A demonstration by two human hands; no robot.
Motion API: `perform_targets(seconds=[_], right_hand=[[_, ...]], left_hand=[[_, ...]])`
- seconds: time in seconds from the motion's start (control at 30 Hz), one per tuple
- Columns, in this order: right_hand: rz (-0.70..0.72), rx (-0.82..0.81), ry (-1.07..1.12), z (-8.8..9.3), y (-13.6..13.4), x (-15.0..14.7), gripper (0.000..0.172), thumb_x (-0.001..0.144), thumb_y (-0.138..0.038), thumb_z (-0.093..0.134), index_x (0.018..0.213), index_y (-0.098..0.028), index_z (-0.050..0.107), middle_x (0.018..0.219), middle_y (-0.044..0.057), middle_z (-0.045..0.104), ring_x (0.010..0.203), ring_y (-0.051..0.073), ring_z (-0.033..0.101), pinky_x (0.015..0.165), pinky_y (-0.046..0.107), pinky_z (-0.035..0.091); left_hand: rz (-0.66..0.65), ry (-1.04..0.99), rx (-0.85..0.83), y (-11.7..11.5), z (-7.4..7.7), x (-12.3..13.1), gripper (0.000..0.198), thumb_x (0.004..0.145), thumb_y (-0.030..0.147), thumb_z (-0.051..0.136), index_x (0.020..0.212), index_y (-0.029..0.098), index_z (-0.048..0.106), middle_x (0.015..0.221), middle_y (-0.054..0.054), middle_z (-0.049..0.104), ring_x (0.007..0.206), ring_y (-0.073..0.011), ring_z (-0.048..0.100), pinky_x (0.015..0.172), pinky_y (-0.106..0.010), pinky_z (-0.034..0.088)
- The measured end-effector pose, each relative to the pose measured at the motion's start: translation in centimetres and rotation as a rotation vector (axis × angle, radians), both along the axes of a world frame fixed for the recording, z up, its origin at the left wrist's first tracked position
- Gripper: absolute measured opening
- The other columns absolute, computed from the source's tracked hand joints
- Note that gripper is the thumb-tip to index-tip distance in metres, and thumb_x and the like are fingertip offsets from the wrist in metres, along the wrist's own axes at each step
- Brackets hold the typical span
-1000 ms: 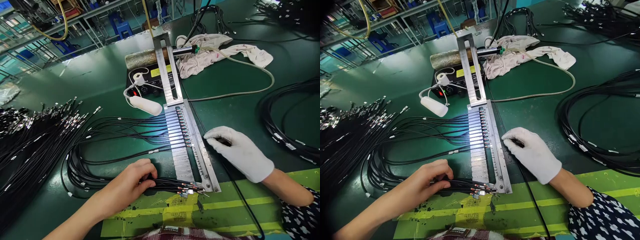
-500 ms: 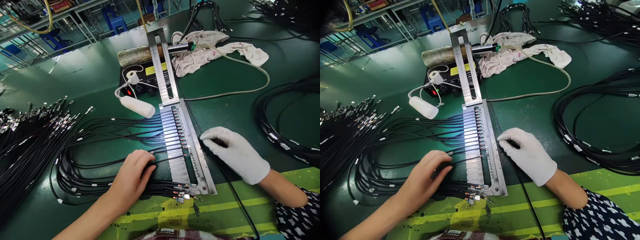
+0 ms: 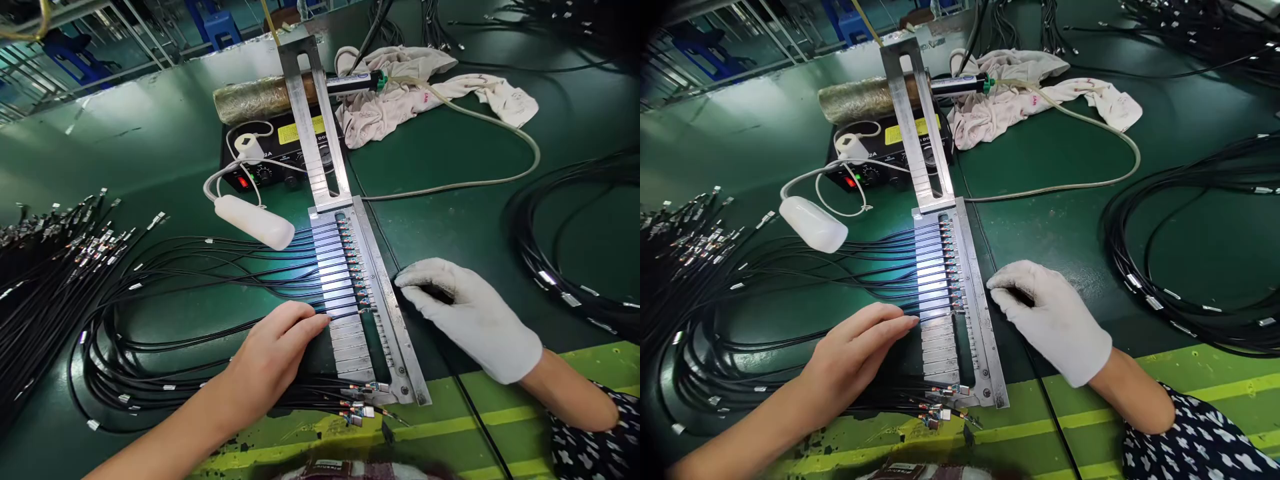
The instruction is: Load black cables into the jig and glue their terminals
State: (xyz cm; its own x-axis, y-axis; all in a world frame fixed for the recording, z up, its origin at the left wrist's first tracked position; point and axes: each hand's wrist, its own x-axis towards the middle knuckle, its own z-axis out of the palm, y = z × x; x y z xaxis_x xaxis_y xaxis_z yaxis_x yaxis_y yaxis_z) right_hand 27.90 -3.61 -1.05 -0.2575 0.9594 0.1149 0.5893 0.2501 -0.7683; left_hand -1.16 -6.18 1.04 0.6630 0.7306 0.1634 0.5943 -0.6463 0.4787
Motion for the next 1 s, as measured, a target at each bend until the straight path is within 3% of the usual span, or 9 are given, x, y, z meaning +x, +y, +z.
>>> perform_targets(seconds=[0.23,0.33,0.47,0.63,0.9,1.0], right_hand=[[0.003,-0.007,0.009,-0.1,0.0,0.0,0.013,0.087,-0.018,0.058,0.09,-0.026,0.068,0.093,-0.002,0.07,0.085,0.017,0.065,0.078,0.033,0.052],[0.011,-0.016,0.011,0.0,0.0,0.0,0.013,0.088,-0.018,0.058,0.09,-0.026,0.068,0.093,-0.003,0.069,0.086,0.016,0.065,0.078,0.033,0.052],[-0.006,-0.028,0.011,0.0,0.1,0.0,0.014,0.087,-0.017,0.058,0.088,-0.027,0.068,0.092,-0.003,0.069,0.086,0.016,0.064,0.078,0.033,0.051],[-0.014,-0.044,0.023,-0.2,0.0,0.2,0.013,0.086,-0.018,0.059,0.089,-0.027,0.069,0.092,-0.004,0.07,0.086,0.016,0.065,0.08,0.034,0.051],[-0.004,-0.025,0.021,-0.5,0.3,0.2,0.016,0.085,-0.015,0.061,0.088,-0.027,0.07,0.093,-0.005,0.07,0.087,0.016,0.065,0.081,0.033,0.051],[0.018,-0.028,0.021,-0.3,0.5,0.2,0.019,0.084,-0.012,0.06,0.087,-0.027,0.069,0.092,-0.006,0.07,0.086,0.015,0.065,0.08,0.032,0.051]], left_hand=[[-0.103,0.119,-0.102,1.5,0.9,0.2,0.044,0.09,-0.003,0.032,0.125,0.016,0.05,0.107,-0.008,0.054,0.09,-0.0152,0.055,0.075,-0.023,0.048],[-0.084,0.169,-0.117,1.7,1.8,0.9,0.043,0.09,-0.002,0.031,0.124,0.016,0.05,0.1,-0.007,0.054,0.082,-0.0152,0.054,0.069,-0.023,0.048],[-0.048,0.202,-0.255,1.7,3.0,1.7,0.038,0.094,0.003,0.032,0.121,0.019,0.052,0.097,-0.005,0.053,0.077,-0.014,0.054,0.066,-0.023,0.047],[-0.003,0.124,-0.419,2.3,3.3,1.7,0.031,0.1,0.011,0.034,0.119,0.026,0.054,0.099,-0.001,0.054,0.082,-0.0106,0.057,0.069,-0.019,0.045],[0.013,0.146,-0.351,1.8,4.3,2.4,0.032,0.099,0.012,0.036,0.122,0.026,0.053,0.102,-0.003,0.054,0.079,-0.0111,0.058,0.066,-0.018,0.047],[0.034,0.106,-0.359,2.0,3.7,2.2,0.03,0.099,0.013,0.038,0.12,0.026,0.055,0.102,-0.002,0.056,0.086,-0.0118,0.059,0.071,-0.018,0.048]])
